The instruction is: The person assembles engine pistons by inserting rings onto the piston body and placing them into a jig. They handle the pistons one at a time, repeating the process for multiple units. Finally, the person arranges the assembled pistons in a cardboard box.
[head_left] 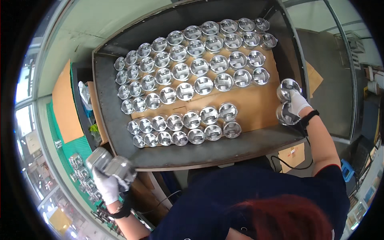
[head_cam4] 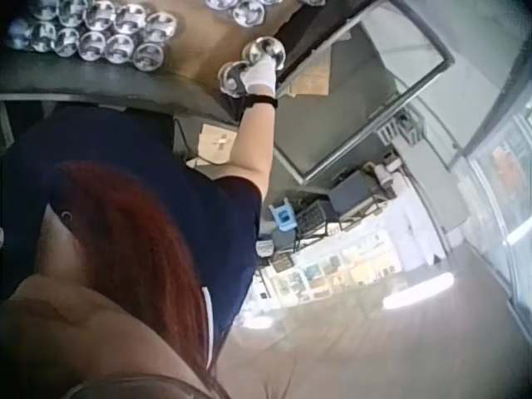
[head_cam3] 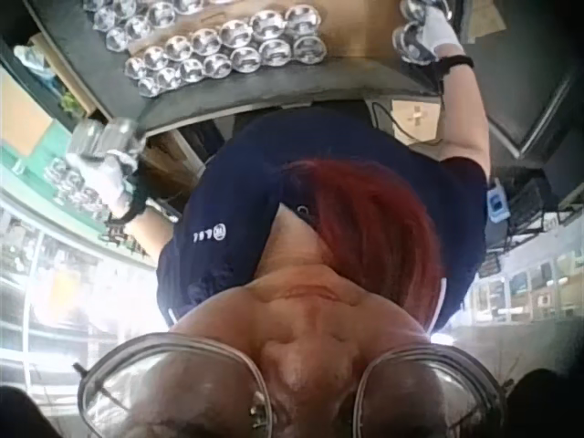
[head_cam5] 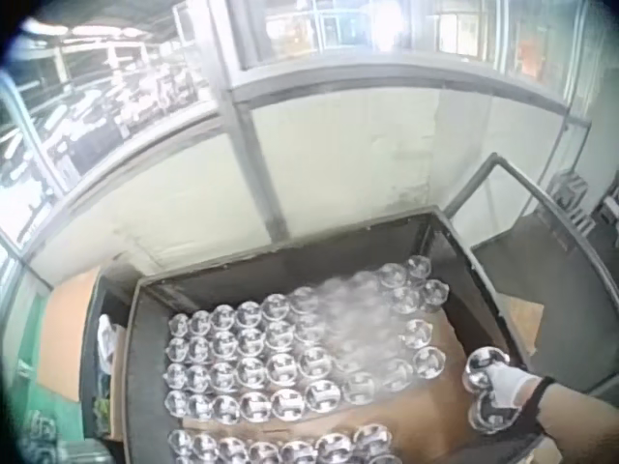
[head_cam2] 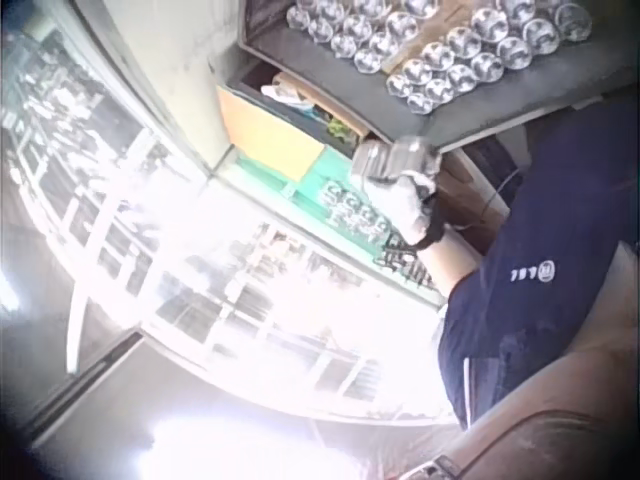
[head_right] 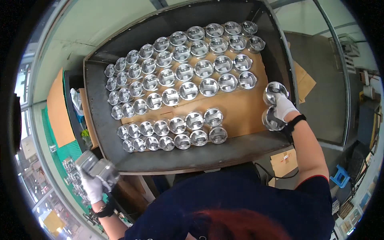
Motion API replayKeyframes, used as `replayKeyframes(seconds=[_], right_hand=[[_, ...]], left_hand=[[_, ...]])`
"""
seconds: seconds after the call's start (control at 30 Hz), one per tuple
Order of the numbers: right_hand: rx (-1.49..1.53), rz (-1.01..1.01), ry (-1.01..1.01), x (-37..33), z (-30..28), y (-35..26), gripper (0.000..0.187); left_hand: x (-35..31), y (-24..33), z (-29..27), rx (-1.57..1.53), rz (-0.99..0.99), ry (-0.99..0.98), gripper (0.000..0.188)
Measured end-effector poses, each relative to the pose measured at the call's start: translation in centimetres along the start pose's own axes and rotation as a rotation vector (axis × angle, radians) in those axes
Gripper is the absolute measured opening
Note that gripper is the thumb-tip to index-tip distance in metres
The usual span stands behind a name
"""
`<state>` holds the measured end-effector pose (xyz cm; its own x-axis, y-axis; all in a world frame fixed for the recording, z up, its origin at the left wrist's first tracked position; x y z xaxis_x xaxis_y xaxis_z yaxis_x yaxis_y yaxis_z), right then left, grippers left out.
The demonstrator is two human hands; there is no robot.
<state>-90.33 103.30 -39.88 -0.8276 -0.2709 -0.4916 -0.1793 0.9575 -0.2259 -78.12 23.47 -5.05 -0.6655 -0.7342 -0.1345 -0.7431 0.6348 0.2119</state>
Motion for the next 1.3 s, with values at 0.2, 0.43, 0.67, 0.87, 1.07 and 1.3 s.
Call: replayKeyframes(seconds=[0.2, 0.43, 0.67, 0.87, 1.07, 1.3], right_hand=[[0.156, 0.133, 0.042, 8.7, -6.4, 0.5, 0.034], [0.460, 0.399, 0.018, 17.8, -4.5, 4.3, 0.062], [0.140, 0.158, 0.068, 22.6, 0.7, 7.6, 0.040], [0.114, 0.162, 0.292, 18.0, -2.8, 2.8, 0.064], [0.329, -0.081, 0.517, 7.6, -3.0, -2.0, 0.075], [0.419, -0.037, 0.329, 0.8, 1.8, -2.4, 0.078]], left_hand=[[-10.7, 19.8, 13.9, -0.014, 0.429, -0.407, 0.053], [-19.3, 29.6, 25.5, 0.089, 0.773, -0.471, 0.057], [-23.9, 33.2, 34.9, 0.105, 0.834, -0.595, 0.058], [-28.4, 33.1, 45.7, 0.318, 0.906, -0.750, 0.047], [-31.0, 30.9, 54.0, 0.583, 1.081, -0.664, 0.039], [-30.2, 29.5, 55.8, 0.715, 0.975, -0.777, 0.038]])
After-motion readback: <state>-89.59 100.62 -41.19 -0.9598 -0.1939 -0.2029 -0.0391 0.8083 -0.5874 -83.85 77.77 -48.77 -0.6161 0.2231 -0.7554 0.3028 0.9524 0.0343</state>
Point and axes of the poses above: each hand's wrist, its own x-axis towards the middle knuckle, its own z-axis out of the palm, y = z × x, the point moved 5 cm from there along x, towards the middle knuckle, and after that the axes turned 10 degrees about -z, right-handed, at the moved point
